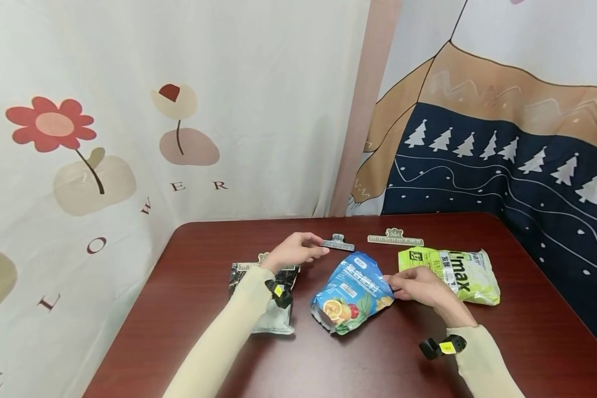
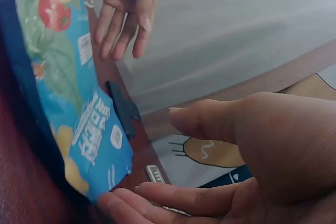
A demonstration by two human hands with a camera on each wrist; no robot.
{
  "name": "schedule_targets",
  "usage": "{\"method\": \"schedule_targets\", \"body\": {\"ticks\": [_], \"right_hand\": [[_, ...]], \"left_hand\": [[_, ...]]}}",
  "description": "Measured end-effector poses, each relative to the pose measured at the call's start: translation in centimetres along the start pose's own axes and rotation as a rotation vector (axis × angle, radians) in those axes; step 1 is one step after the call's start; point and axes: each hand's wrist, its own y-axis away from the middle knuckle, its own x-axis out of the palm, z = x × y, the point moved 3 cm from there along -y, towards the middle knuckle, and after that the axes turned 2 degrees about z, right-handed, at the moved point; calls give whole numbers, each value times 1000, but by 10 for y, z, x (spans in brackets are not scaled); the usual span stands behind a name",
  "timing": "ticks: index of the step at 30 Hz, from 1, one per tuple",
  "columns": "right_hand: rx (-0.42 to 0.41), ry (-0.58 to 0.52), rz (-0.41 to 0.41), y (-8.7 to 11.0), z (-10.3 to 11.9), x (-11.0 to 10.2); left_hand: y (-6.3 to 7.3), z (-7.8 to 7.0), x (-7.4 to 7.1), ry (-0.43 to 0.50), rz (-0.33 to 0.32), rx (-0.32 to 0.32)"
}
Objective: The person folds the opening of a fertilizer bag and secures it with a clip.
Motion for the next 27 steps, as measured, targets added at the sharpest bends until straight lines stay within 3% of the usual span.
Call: {"method": "schedule_targets", "body": {"ticks": [7, 15, 22, 27], "right_hand": [[71, 11, -8, 3, -13, 3], [101, -120, 18, -4, -24, 10], [52, -223, 58, -12, -33, 15], [21, -225, 59, -16, -36, 17]], "left_hand": [[-21, -4, 23, 21, 80, -55], [-33, -4, 39, 107, 142, -104], [-37, -4, 50, 53, 147, -135], [-38, -4, 53, 23, 143, -150]]}}
